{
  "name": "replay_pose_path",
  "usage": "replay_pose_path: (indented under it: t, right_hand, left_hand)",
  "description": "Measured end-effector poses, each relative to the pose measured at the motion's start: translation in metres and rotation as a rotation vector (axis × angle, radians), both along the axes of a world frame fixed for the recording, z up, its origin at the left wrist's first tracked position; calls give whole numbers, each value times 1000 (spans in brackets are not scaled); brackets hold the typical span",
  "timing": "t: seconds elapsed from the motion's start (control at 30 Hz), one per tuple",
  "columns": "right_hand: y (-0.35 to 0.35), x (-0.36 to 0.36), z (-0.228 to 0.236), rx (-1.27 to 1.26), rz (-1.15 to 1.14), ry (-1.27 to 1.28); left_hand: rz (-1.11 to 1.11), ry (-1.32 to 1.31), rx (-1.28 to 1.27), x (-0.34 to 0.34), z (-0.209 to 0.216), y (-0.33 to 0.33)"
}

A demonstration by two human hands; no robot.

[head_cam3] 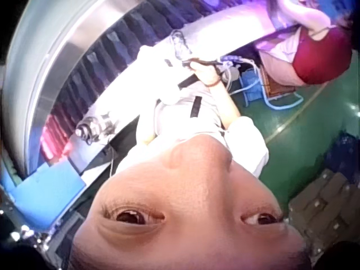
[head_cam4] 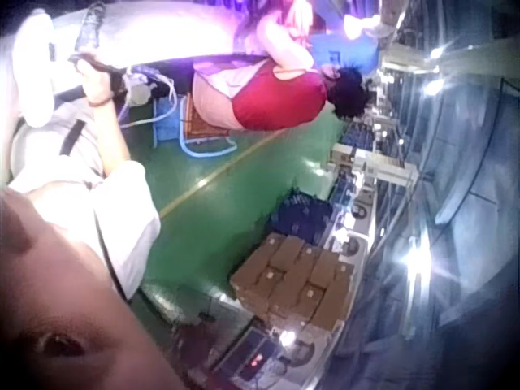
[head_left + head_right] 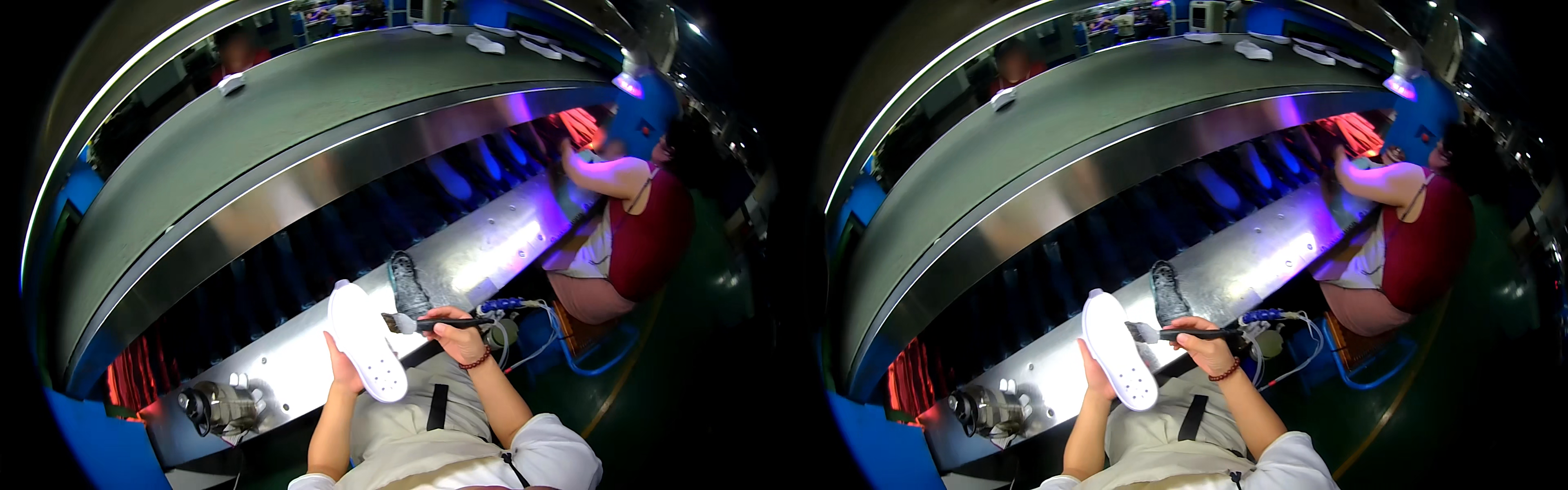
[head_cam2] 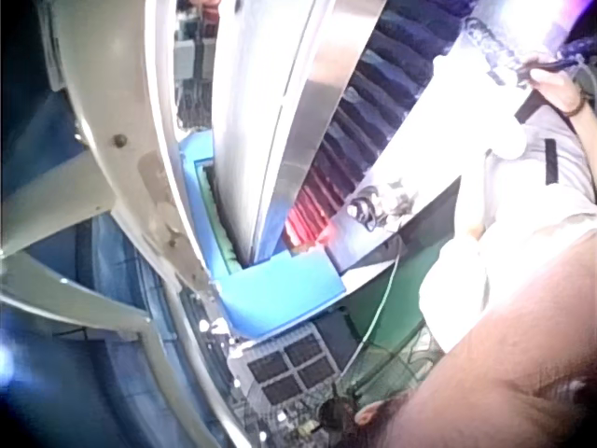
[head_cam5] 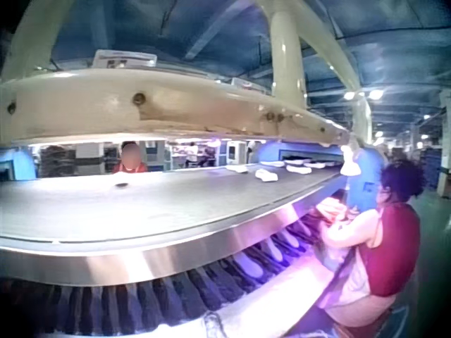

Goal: The person uses a brush to apply a liquid substance to the edges and bottom surface of a shoe sole. The person picks up a sole from a conveyor belt, paints the perimeter and parts of the base by hand, and then places the sole back onto the belt, repeating this with multiple soles.

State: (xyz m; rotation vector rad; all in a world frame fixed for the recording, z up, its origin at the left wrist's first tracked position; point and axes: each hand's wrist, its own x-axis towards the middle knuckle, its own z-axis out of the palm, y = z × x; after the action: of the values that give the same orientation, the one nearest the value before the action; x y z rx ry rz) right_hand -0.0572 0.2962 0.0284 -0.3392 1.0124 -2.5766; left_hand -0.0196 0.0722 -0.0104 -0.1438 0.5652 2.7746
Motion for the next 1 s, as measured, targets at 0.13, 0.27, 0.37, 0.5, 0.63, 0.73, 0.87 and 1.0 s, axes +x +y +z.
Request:
replay_pose_path:
  t: [0.13,0.27,0.37,0.5,0.63,0.73,0.87,1.0]
  right_hand:
    - [-1,2,2,47,-29,-29]
    - [3,5,-1,106,-22,-29]
    - [4,5,-1,163,20,32]
    - [-6,4,6,178,58,38]
    - [-16,0,12,89,34,-14]
    - [-21,-2,20,89,70,36]
    - [-21,-6,23,149,108,104]
    - [-28,-9,31,185,63,33]
  left_hand:
    - [32,-49,57,5,-1,10]
    - [-82,-51,104,10,-5,8]
    - [-100,-83,147,8,-3,7]
    - [-123,40,144,4,10,15]
    - [-76,-42,145,0,13,25]
    - [-121,93,170,3,21,25]
    - [-126,169,204,8,32,26]
    - [-82,13,150,6,31,27]
